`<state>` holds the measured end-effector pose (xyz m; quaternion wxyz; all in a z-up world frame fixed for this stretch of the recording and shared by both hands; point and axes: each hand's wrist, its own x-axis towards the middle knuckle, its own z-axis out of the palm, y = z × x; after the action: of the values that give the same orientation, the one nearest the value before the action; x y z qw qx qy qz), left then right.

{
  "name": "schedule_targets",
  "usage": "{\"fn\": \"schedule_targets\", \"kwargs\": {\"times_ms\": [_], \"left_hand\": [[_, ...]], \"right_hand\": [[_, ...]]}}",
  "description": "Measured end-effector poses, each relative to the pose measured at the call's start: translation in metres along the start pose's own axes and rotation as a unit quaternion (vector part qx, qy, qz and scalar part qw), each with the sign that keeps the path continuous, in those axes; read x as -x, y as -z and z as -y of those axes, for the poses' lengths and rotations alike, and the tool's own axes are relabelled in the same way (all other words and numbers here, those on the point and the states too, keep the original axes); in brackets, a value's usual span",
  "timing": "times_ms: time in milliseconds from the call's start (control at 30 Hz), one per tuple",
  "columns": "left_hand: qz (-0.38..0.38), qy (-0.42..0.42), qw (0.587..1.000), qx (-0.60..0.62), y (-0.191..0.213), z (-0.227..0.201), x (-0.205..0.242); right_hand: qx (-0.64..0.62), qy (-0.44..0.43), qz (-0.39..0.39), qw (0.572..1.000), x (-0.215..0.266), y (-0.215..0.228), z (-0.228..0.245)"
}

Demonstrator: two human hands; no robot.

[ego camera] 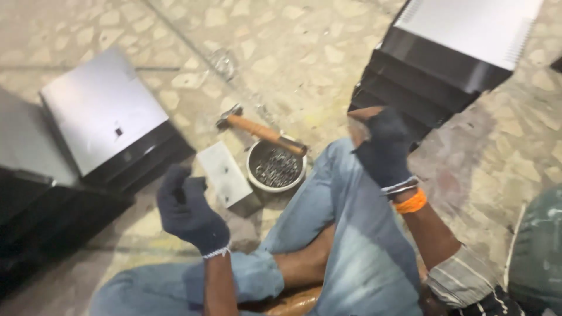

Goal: The person sits on the floor of a workshop and hammers metal cabinet cover panels placed over a small block, straightening or shaping them. They pick up panels from a stack, hammer them, place finished panels onto a pile, and reach into a bowl of fasteners between panels.

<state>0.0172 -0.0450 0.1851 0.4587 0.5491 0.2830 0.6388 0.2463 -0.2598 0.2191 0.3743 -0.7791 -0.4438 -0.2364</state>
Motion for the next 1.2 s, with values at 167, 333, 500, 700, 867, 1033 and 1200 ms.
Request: {"fn": "schedule_targets", "kwargs": {"times_ms": [167, 333, 500, 700, 867, 1033, 1200], "left_hand": [[0.227, 0.023, 0.972, 0.054, -0.068, -0.041, 0.042], [0.346, 0.05, 0.935, 0.063, -0.125, -0.053, 0.09], [0.439, 0.245, 0.853, 0.14, -0.191, -0.04, 0.119], [0.464, 0.388, 0.758, 0.245, -0.286, -0.026, 0.139], [0.397, 0.503, 0.66, 0.391, -0.312, -0.035, 0.146], [0.496, 0.173, 0.738, 0.424, -0.293, 0.055, 0.161], [0.336, 0.482, 0.777, 0.226, -0.228, 0.026, 0.127]], "right_hand": [[0.223, -0.001, -0.103, 0.969, -0.026, 0.068, -0.064], [0.36, -0.038, -0.044, 0.931, -0.043, 0.082, -0.184], [0.439, -0.027, -0.052, 0.896, -0.044, 0.071, -0.215], [0.446, -0.07, -0.081, 0.889, -0.062, 0.088, -0.189], [0.348, -0.011, 0.0, 0.938, -0.051, 0.119, -0.118], [0.283, -0.013, 0.049, 0.958, -0.01, 0.103, -0.055], [0.06, 0.018, 0.145, 0.987, -0.007, 0.121, -0.013]]}}
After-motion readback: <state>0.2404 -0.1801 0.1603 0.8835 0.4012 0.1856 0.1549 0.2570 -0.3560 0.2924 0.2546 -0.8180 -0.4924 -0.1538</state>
